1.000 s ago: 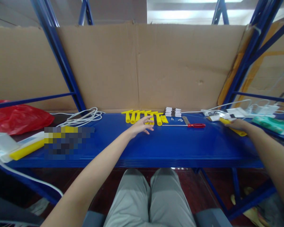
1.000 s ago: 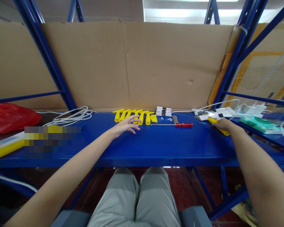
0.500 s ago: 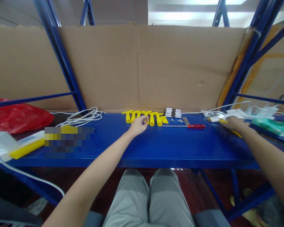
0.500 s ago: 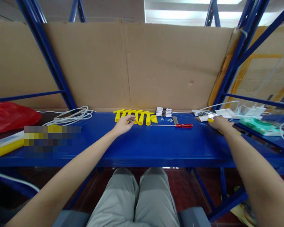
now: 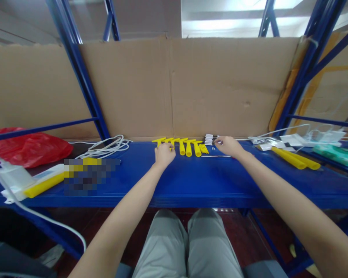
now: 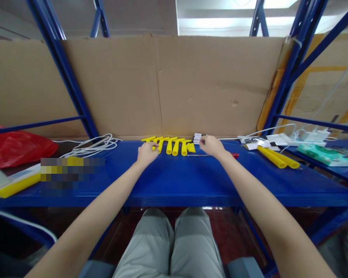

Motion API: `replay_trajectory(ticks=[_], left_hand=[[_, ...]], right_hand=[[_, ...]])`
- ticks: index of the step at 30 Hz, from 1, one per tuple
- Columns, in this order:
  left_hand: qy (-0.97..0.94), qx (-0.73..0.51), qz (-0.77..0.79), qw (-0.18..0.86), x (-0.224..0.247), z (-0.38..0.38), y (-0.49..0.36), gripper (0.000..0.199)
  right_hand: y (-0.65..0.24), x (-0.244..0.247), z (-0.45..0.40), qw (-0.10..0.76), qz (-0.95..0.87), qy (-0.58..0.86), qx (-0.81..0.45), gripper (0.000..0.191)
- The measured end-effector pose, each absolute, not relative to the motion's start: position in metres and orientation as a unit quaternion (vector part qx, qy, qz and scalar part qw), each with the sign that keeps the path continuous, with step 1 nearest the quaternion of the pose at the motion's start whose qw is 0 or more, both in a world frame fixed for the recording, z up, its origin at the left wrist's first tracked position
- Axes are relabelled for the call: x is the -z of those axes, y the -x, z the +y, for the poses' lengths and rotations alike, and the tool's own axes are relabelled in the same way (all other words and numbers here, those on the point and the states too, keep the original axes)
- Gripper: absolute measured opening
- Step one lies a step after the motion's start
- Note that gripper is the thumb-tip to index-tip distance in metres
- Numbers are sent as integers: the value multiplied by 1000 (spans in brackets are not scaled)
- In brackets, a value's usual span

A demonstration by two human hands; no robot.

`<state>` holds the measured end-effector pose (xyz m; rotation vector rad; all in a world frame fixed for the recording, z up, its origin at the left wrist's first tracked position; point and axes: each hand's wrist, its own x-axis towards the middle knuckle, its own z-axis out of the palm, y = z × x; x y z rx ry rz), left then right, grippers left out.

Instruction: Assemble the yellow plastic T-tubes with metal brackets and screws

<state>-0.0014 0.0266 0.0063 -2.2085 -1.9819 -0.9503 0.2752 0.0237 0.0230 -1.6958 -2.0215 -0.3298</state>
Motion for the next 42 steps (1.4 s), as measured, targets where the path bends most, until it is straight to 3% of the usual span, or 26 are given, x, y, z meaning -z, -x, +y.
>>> replay_trajectory(ticks=[6, 12, 22, 42], left_hand=[[606, 283, -743, 6, -2, 34, 20, 43], [609, 252, -751, -38, 7, 45, 30, 57], [612, 241, -752, -35, 10, 51, 34, 41], [547, 271, -792, -17, 11, 52, 32, 54]], right_hand=[[-255, -9, 39, 310, -723, 613, 74, 28], [-274, 9, 37, 337, -733, 590, 37, 25], [-270, 10, 33, 316, -737, 597, 5, 22], [-267, 9, 30, 296, -725, 621, 0, 26]])
